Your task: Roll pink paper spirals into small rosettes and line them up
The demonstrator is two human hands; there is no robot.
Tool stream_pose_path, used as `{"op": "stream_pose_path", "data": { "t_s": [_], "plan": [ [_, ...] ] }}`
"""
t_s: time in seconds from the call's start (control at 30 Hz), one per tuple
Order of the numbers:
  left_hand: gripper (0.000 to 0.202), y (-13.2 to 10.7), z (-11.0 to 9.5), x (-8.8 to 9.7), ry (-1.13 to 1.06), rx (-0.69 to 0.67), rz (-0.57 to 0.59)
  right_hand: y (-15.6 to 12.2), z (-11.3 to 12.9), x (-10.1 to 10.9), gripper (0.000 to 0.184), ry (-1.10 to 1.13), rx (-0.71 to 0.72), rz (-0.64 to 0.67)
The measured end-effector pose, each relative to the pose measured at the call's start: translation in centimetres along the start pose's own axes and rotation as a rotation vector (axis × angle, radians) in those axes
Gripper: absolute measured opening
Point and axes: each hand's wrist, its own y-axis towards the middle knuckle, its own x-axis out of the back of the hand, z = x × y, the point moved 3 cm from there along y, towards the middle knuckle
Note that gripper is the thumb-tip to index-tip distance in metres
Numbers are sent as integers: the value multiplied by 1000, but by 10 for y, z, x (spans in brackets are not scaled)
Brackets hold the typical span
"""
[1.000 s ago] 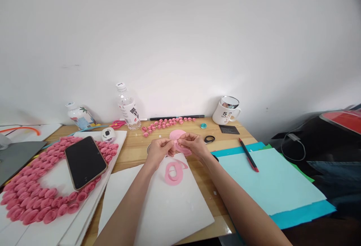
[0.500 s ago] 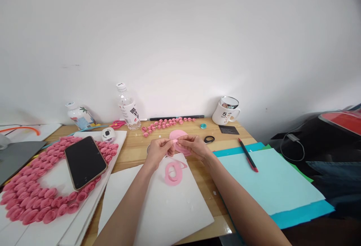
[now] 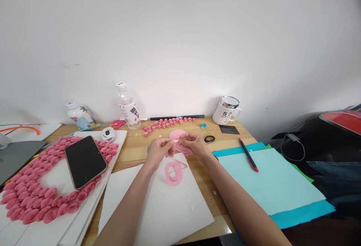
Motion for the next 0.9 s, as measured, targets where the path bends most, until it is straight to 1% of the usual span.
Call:
{"op": "stream_pose_path", "data": {
  "t_s": [0.17, 0.27, 0.43, 0.7, 0.9],
  "plan": [
    [26, 1, 2, 0, 0, -3, 3, -2, 2, -2, 23, -58, 4, 11],
    [27, 1, 3, 0, 12, -6, 1, -2, 2, -3, 23, -45, 10, 32],
    [29, 1, 1, 1, 4, -12, 5, 0, -2, -1, 20, -29, 16, 6],
    [30, 0, -1, 1, 5, 10, -18, 0, -2, -1, 21, -9, -18, 45],
    [27, -1, 0, 1, 19, -11, -1, 1, -3, 1, 26, 40, -19, 23]
  ]
}}
